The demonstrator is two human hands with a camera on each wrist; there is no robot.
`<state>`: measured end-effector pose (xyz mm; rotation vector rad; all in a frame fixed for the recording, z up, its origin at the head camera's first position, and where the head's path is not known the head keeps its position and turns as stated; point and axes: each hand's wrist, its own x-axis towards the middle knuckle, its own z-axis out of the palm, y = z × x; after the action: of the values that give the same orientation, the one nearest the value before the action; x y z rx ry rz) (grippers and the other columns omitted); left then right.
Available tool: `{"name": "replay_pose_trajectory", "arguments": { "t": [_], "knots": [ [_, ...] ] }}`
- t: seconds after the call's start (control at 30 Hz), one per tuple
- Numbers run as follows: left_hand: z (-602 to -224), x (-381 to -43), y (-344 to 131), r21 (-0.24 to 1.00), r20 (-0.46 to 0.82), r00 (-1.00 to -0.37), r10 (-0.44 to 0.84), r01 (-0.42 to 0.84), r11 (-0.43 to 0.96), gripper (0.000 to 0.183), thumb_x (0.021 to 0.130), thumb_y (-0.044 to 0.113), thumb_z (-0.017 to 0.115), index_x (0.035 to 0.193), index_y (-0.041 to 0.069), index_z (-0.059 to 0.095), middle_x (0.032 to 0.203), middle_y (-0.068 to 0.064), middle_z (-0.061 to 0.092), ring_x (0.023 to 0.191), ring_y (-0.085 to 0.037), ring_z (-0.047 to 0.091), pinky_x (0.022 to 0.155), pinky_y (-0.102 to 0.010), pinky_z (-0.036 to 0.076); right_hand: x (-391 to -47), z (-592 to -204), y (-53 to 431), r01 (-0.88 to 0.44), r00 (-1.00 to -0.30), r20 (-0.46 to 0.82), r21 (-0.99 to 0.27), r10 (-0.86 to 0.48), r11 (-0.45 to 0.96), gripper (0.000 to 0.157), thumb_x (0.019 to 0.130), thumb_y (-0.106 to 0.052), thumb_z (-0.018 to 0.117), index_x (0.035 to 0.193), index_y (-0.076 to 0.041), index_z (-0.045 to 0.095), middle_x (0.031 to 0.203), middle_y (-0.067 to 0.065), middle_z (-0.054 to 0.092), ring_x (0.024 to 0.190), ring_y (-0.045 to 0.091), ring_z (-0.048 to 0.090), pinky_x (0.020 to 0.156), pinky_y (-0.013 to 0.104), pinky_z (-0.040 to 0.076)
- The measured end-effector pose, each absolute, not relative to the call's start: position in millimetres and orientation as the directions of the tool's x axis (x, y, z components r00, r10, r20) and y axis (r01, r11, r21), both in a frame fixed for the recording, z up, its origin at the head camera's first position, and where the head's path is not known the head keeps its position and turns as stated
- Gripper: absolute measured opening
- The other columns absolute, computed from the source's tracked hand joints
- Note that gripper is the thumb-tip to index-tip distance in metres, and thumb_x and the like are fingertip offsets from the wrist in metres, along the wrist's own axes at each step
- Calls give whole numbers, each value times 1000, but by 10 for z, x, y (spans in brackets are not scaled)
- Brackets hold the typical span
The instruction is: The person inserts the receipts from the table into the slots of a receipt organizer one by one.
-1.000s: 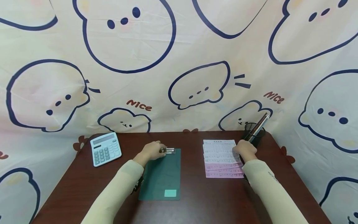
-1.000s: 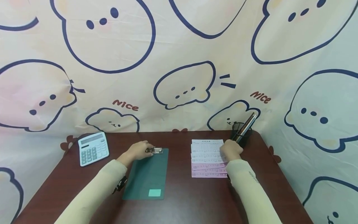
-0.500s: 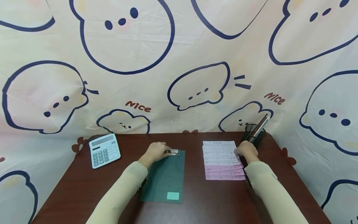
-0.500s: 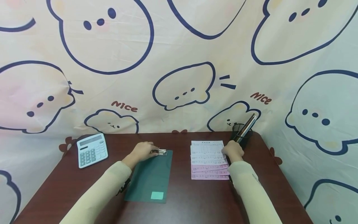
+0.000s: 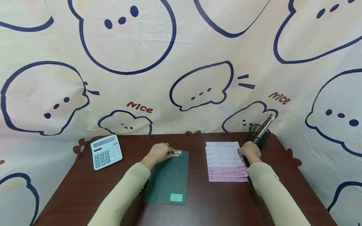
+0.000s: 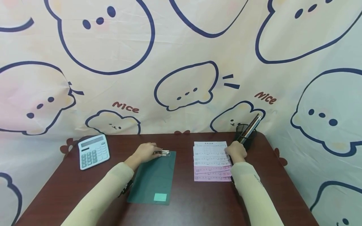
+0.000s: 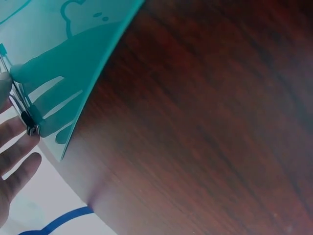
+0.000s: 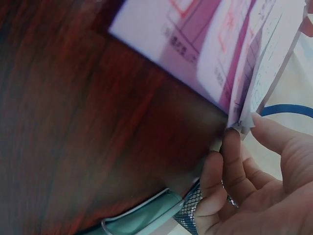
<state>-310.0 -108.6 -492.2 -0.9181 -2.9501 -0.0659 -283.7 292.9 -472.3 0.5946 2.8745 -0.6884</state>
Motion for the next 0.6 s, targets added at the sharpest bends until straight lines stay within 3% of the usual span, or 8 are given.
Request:
{"name": "replay_pose_trajectory", "arguments": {
  "t": [0.2, 0.43, 0.6],
  "knots": [
    [-4933, -3113, -1086, 9, 69, -814, 577, 579, 815, 30, 87, 37, 64, 111, 21, 71, 83, 2, 58, 69, -11, 52, 63, -29, 46, -2863, -4703, 2930, 423, -905, -220, -393, 363, 816, 32, 87, -26, 61, 90, 6, 64, 88, 24, 60, 72, 31, 52, 58, 40, 42],
    [-4944, -3107, -1107, 16, 80, -809, 582, 585, 811, 29, 87, 37, 65, 109, 19, 71, 83, 2, 58, 69, -11, 51, 64, -30, 46, -2911, -4800, 2920, 410, -912, -190, -401, 363, 819, 19, 86, -16, 58, 84, 2, 65, 82, 19, 60, 68, 28, 51, 54, 38, 41],
    [-4966, -3103, -1121, 9, 94, -802, 590, 593, 805, 28, 88, 36, 65, 109, 18, 71, 84, 2, 58, 69, -11, 52, 65, -29, 47, -2919, -4806, 2914, 369, -928, -113, -421, 356, 829, 18, 85, -11, 57, 93, 4, 64, 90, 22, 62, 74, 30, 54, 53, 38, 43]
  ]
}}
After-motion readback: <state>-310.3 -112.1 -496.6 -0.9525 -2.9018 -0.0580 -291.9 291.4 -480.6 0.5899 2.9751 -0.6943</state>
